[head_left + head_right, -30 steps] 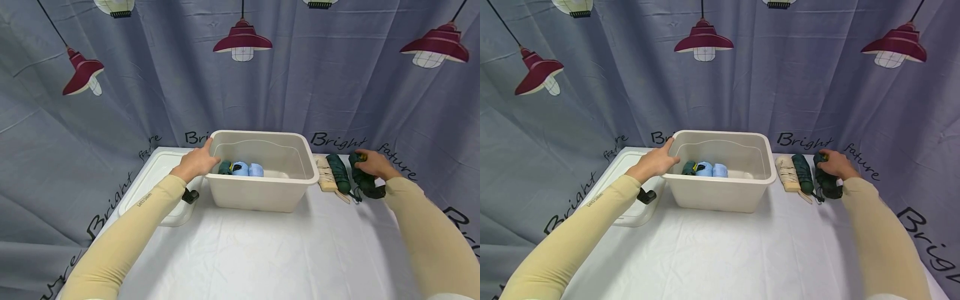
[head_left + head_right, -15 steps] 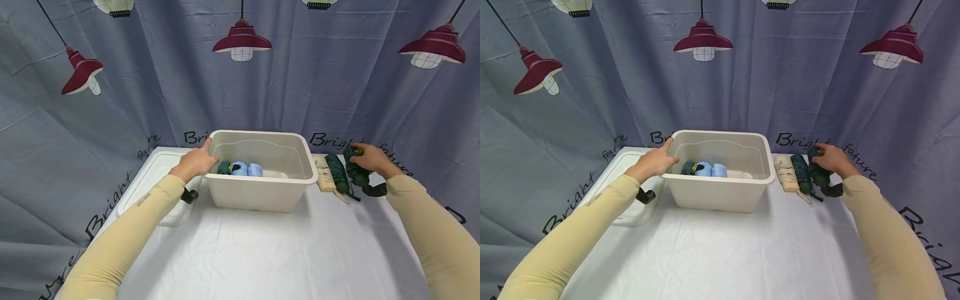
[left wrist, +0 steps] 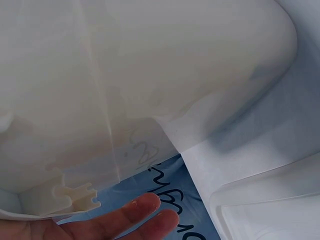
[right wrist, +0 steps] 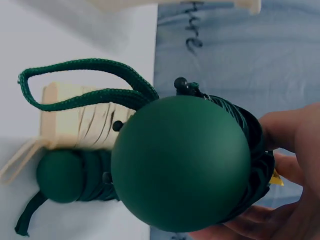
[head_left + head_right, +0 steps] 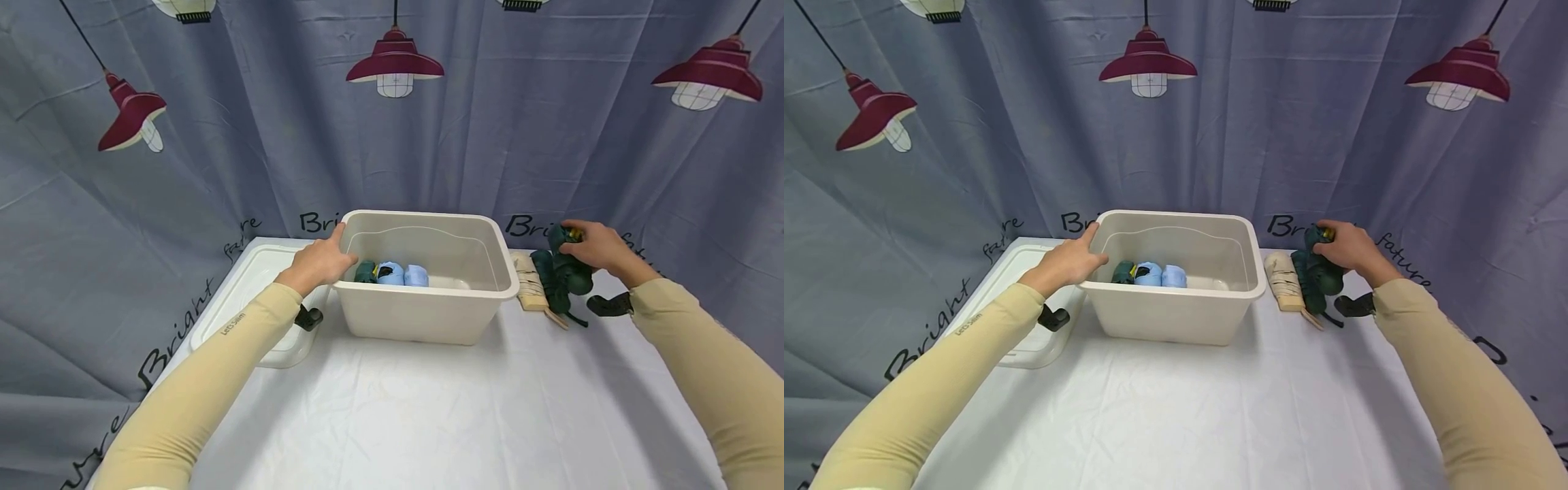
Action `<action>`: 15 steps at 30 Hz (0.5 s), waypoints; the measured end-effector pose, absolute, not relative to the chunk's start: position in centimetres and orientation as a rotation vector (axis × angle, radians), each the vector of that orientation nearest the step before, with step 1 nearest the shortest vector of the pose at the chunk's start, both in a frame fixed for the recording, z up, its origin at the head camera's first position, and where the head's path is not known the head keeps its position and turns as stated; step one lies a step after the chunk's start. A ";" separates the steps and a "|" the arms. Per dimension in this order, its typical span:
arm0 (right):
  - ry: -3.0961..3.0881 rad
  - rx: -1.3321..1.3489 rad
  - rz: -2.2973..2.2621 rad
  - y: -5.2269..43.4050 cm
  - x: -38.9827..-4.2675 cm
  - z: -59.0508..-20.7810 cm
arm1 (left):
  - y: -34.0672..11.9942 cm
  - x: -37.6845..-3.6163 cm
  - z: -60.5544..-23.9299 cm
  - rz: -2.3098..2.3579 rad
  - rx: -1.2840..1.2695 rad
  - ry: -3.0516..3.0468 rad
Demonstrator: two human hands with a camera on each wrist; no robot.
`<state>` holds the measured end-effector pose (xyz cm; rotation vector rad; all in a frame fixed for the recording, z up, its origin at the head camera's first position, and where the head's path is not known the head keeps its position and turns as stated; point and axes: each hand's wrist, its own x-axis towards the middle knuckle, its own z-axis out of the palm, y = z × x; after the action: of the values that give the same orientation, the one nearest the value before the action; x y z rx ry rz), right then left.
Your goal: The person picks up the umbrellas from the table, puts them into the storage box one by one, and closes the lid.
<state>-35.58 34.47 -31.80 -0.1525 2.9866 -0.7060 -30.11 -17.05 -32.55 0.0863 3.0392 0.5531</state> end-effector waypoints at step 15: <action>2.987 -0.280 -0.653 29.8 -33.9 -28.0 | -17.1 -30.1 -32.5 0.546 0.090 3.034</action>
<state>-33.94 29.80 -27.97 -0.2801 2.9867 -0.6526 -30.14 -17.07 -32.48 0.0905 3.0344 0.5459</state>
